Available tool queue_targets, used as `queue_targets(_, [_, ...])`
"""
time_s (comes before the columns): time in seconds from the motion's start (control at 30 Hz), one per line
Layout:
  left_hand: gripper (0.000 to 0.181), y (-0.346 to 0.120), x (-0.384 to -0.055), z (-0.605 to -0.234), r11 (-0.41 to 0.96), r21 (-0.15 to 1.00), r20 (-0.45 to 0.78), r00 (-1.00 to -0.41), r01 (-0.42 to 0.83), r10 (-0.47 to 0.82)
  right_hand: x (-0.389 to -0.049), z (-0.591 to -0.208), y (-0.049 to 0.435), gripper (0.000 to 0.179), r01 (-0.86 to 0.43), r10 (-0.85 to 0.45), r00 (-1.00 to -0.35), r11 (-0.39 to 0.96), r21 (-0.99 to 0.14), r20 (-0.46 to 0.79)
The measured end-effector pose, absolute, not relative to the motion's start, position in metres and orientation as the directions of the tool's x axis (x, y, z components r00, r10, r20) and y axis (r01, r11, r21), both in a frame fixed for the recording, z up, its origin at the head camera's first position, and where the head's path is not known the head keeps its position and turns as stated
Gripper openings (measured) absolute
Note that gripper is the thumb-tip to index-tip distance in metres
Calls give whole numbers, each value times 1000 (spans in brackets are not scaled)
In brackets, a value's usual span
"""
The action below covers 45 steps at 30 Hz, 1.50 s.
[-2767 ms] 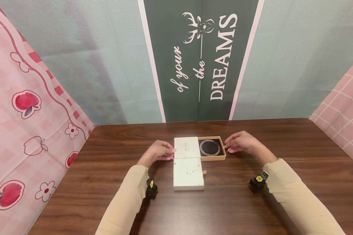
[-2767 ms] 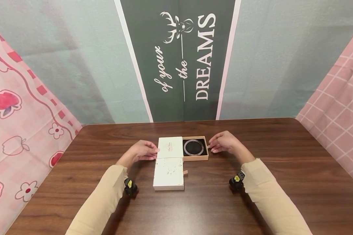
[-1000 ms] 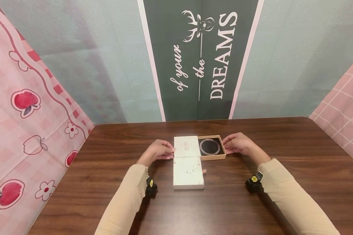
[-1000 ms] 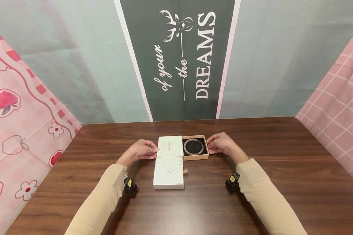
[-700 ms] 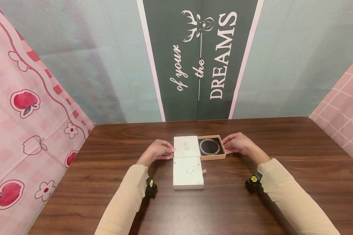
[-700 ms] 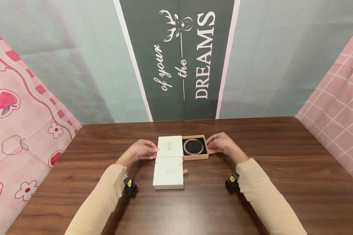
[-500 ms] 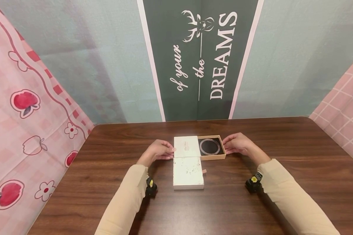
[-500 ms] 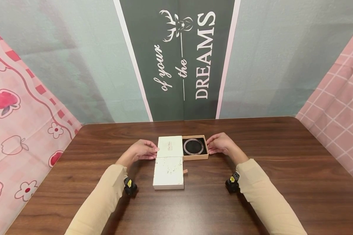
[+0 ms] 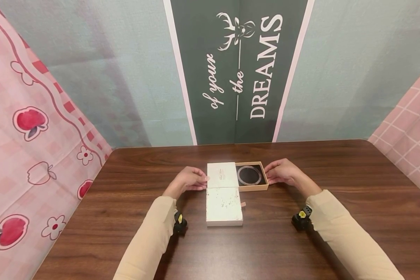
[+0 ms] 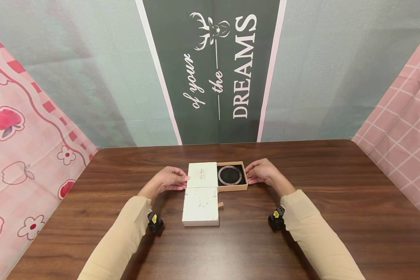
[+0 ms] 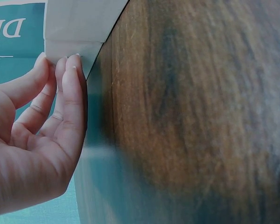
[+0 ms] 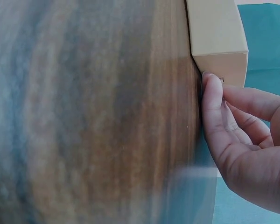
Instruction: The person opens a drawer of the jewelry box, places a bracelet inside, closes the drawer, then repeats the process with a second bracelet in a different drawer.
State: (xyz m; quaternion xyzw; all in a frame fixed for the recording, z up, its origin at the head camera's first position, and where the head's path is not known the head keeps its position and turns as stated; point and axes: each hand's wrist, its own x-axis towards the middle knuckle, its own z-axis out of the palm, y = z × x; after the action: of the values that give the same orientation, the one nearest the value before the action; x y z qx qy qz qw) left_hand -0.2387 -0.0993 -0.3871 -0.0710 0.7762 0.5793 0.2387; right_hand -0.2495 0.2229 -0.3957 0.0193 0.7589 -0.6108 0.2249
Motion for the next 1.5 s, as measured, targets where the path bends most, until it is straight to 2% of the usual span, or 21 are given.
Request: queue_targets(1.5, [11,-99,-240,-388,298,867,-461,-871,-400,172,-248,-393,221,23,331,-303,-880,163,-929,-367])
